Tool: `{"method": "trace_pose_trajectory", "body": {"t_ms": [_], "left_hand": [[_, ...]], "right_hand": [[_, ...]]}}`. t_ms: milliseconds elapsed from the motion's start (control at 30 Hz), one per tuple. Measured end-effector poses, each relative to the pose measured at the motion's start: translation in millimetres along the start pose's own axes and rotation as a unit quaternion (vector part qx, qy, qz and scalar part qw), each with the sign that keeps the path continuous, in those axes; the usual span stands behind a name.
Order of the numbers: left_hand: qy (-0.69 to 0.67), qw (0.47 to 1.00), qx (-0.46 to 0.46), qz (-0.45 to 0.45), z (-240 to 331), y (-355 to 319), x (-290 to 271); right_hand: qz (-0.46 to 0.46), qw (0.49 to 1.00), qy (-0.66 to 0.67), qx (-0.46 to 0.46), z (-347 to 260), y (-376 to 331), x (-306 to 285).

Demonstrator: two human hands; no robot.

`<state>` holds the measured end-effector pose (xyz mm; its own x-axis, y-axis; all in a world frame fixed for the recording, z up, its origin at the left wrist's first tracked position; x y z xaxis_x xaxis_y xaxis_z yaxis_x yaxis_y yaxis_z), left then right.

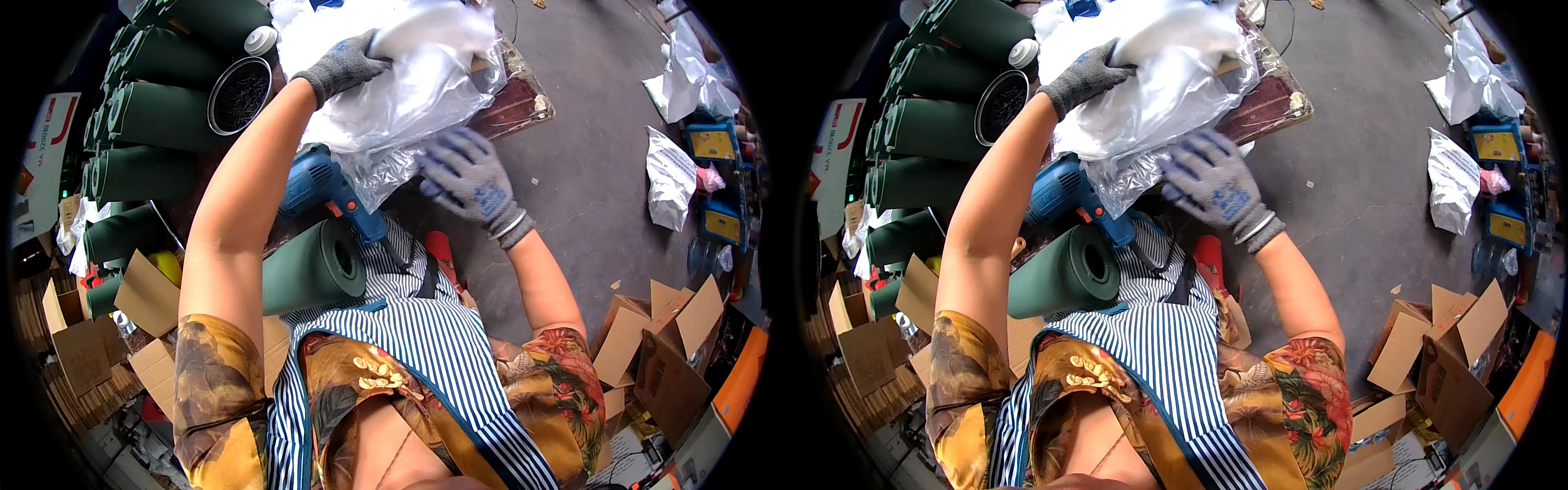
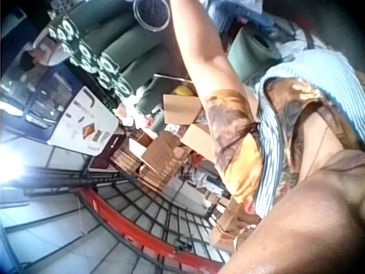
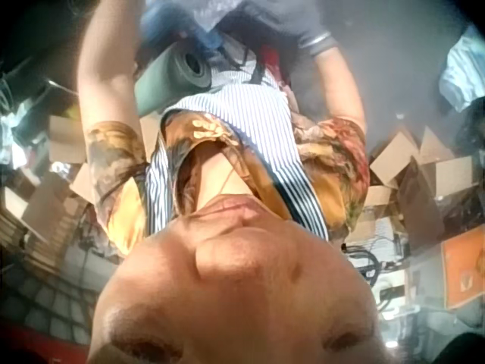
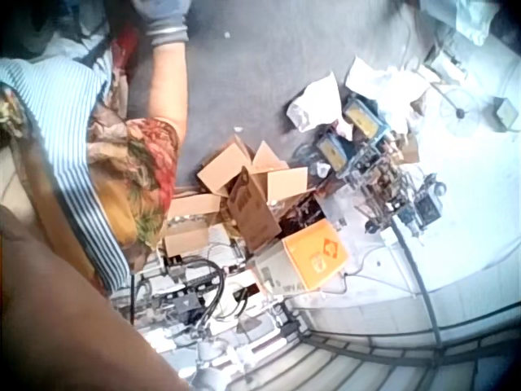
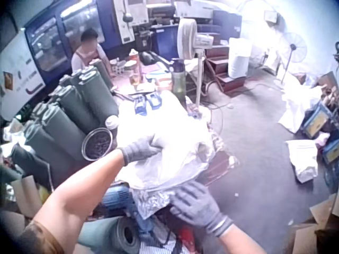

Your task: The person attaches a handle to a green thermal bottle using a screw and an electric drill, then places the bottle into a plastic bag and sets it into a cardboard box.

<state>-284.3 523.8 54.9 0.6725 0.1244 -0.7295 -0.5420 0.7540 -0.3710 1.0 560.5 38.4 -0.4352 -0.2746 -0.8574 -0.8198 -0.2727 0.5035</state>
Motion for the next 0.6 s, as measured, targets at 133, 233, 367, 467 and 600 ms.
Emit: {"method": "trace_pose_trajectory", "body": {"t_ms": [133, 233, 367, 467, 600], "left_hand": [[0.315, 0.925, 0.191, 0.087, 22.8, -57.8, 20.9], [0.35, 0.928, 0.092, 0.087, 27.0, -87.9, 36.2], [0.258, 0.964, 0.017, 0.051, -4.9, -57.4, 23.3], [0.234, 0.969, -0.007, 0.074, 0.4, -51.7, 21.7], [0.207, 0.969, 0.007, 0.133, 0.2, -52.3, 26.7]], "right_hand": [[-0.022, 0.998, 0.052, 0.037, -2.1, 10.7, 23.4], [0.04, 0.985, 0.106, 0.13, 9.3, 16.0, 21.7], [-0.039, 0.995, 0.059, 0.068, 11.7, 24.8, 18.9], [-0.022, 0.968, 0.135, 0.211, 43.4, 6.4, -6.8], [0.01, 0.966, -0.109, 0.235, 88.4, -12.0, -36.4]]}}
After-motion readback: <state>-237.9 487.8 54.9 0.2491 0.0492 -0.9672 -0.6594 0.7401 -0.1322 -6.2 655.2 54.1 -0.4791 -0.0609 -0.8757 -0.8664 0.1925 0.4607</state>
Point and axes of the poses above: each hand's wrist, its own y-axis towards the middle knuckle, its own x-axis out of the palm, z = x × y, the point moved 4 cm from there along y, towards the middle knuckle, and after that the axes turned 15 degrees about -x, right-handed, at the moved point
